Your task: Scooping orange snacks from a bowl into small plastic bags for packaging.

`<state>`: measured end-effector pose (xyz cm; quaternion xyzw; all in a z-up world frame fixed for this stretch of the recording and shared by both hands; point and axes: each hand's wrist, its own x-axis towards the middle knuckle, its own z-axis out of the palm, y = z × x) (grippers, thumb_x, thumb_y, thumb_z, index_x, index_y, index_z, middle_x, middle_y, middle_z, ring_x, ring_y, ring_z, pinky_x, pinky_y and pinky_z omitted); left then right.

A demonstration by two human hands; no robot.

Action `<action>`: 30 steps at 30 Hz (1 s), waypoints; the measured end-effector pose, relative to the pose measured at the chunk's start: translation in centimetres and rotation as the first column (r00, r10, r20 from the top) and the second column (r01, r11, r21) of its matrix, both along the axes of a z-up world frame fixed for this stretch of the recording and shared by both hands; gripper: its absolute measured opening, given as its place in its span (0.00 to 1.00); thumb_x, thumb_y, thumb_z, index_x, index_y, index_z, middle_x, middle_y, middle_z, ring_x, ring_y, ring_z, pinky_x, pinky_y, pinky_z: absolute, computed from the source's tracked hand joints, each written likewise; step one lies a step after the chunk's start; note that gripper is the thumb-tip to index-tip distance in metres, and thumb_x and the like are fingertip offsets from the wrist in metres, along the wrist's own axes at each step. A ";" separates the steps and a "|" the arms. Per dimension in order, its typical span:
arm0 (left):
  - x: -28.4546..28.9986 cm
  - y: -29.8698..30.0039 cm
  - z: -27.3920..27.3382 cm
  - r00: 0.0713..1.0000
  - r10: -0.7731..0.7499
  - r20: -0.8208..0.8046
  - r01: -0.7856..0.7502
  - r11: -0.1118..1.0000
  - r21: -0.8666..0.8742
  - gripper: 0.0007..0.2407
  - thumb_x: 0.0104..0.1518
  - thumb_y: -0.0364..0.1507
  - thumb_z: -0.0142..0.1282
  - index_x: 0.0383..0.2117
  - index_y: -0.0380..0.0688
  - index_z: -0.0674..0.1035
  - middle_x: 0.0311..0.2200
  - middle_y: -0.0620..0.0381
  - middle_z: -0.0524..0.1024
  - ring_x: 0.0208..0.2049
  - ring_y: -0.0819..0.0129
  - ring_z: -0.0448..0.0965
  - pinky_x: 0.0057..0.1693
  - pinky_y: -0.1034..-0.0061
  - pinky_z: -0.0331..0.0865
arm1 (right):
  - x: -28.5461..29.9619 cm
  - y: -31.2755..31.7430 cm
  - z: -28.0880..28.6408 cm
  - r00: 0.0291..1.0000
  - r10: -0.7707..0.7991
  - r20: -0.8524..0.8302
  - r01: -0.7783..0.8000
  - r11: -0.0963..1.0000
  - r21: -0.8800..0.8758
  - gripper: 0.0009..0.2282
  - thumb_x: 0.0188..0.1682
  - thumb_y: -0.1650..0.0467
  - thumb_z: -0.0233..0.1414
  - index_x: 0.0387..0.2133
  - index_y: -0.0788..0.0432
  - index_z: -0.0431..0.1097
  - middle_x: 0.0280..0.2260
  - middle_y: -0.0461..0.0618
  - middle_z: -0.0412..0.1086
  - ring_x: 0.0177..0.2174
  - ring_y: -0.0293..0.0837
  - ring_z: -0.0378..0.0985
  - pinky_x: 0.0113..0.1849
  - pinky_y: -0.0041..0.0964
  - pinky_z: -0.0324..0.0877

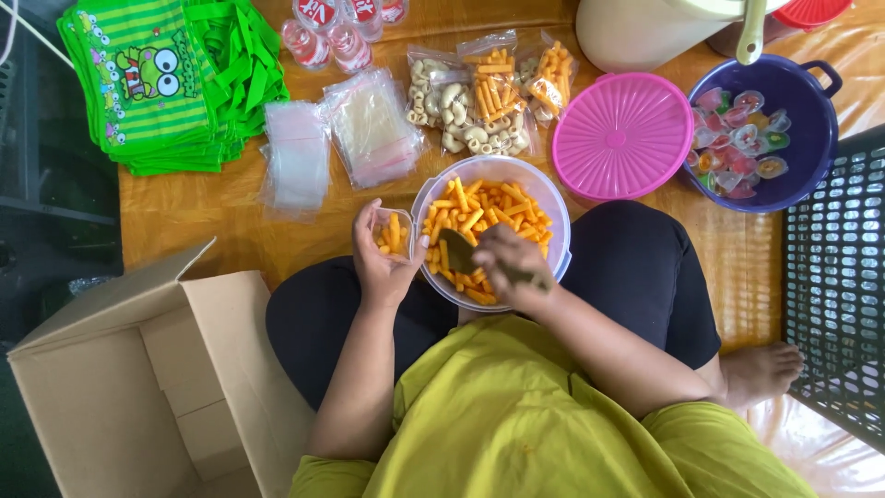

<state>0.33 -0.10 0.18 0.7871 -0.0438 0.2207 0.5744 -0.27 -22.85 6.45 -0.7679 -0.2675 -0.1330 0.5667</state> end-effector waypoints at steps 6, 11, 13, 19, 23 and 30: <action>-0.1 0.0 0.2 1.000 0.007 -0.026 -0.008 0.999 -0.044 0.36 0.42 0.24 0.75 0.61 0.43 0.67 0.48 0.47 0.68 0.48 0.56 0.74 0.60 0.60 0.68 | 0.9 -3.1 -6.0 0.881 0.031 -0.472 0.091 0.968 0.233 0.18 0.62 0.69 0.41 0.27 0.69 0.73 0.25 0.59 0.72 0.18 0.51 0.79 0.20 0.37 0.75; -0.3 0.1 0.5 0.999 -0.006 -0.039 0.005 0.999 -0.041 0.36 0.42 0.24 0.75 0.61 0.43 0.66 0.48 0.46 0.68 0.48 0.55 0.73 0.60 0.59 0.69 | 0.9 -2.9 -5.6 0.826 0.081 -0.558 0.102 0.952 0.289 0.19 0.62 0.69 0.42 0.26 0.71 0.73 0.24 0.61 0.72 0.18 0.50 0.80 0.18 0.38 0.78; -0.2 0.3 0.5 0.999 -0.006 -0.035 0.004 0.999 -0.044 0.36 0.42 0.24 0.75 0.61 0.43 0.66 0.48 0.45 0.67 0.48 0.55 0.73 0.60 0.59 0.69 | 1.2 -3.2 -5.8 0.808 0.082 -0.584 0.117 0.948 0.295 0.20 0.62 0.68 0.41 0.26 0.71 0.73 0.24 0.61 0.72 0.18 0.49 0.80 0.19 0.38 0.78; 0.0 0.4 0.5 1.000 -0.007 -0.007 0.007 1.000 -0.014 0.36 0.40 0.28 0.78 0.59 0.42 0.68 0.46 0.47 0.68 0.46 0.57 0.74 0.58 0.64 0.71 | 2.0 -3.8 -1.6 0.844 0.026 -0.536 0.193 0.917 0.349 0.23 0.64 0.66 0.37 0.26 0.69 0.71 0.18 0.60 0.70 0.14 0.45 0.76 0.19 0.35 0.74; 0.2 0.1 0.0 0.998 -0.017 0.058 0.011 0.995 0.099 0.38 0.35 0.33 0.81 0.56 0.41 0.70 0.44 0.46 0.70 0.46 0.53 0.76 0.57 0.61 0.71 | 1.8 -2.9 4.6 0.974 -0.136 -0.184 0.184 0.944 0.275 0.22 0.62 0.64 0.41 0.23 0.67 0.73 0.23 0.58 0.68 0.18 0.45 0.76 0.22 0.35 0.75; 0.1 -0.3 1.5 0.985 -0.050 0.162 0.015 0.977 0.211 0.38 0.34 0.37 0.82 0.52 0.35 0.71 0.42 0.44 0.72 0.43 0.49 0.76 0.55 0.57 0.71 | 0.3 1.3 6.2 0.971 -0.041 0.234 0.065 0.993 -0.095 0.13 0.56 0.63 0.51 0.30 0.57 0.78 0.31 0.53 0.71 0.22 0.47 0.74 0.26 0.38 0.75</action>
